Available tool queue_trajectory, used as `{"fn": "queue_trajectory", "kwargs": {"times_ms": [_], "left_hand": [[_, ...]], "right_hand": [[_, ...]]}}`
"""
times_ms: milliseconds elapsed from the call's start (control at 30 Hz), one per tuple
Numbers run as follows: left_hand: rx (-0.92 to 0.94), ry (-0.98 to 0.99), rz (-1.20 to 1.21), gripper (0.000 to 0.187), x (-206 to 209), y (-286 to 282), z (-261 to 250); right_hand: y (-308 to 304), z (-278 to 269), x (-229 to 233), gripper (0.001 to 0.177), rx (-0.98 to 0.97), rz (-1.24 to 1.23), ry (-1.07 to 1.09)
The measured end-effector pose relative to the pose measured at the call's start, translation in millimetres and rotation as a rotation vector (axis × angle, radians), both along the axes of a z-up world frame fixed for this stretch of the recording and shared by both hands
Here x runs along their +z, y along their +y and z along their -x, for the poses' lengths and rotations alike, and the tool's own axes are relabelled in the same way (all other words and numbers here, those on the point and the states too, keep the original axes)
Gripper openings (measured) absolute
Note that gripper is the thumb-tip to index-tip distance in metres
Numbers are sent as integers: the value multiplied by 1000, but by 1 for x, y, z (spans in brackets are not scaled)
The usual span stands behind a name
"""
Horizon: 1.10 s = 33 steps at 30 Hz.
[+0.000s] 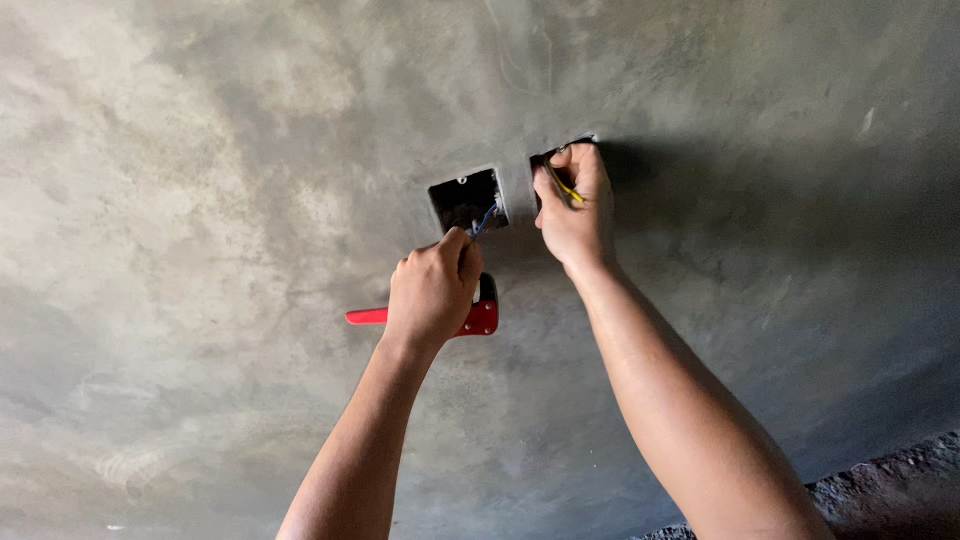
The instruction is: The person works on electrical wiring inside wall boxes, using pliers to strip and cut wires. They then retrieve a white electrical outlet from a red bag and use a screwdriver to prepare the outlet for installation.
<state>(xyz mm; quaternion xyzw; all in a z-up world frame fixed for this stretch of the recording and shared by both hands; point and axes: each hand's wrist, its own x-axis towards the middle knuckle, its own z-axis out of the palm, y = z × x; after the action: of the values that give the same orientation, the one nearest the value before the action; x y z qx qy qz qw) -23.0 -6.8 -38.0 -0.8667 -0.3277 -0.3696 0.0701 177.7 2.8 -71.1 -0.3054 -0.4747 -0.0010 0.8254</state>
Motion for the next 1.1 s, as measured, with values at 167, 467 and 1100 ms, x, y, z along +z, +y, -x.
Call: {"fn": "queue_trajectory", "kwargs": {"times_ms": [167,467,1100], "left_hand": [[-39,-31,-32,26,-1,1,0],[-2,-43,-148,26,-5,5,0],[-166,-130,-94,29,9,3,7]], "right_hand": [[-8,-14,-2,29,314,134,28],[-5,-15,1,26,-27,158,-162],[-32,-4,22,31,-840,19,-414]]}}
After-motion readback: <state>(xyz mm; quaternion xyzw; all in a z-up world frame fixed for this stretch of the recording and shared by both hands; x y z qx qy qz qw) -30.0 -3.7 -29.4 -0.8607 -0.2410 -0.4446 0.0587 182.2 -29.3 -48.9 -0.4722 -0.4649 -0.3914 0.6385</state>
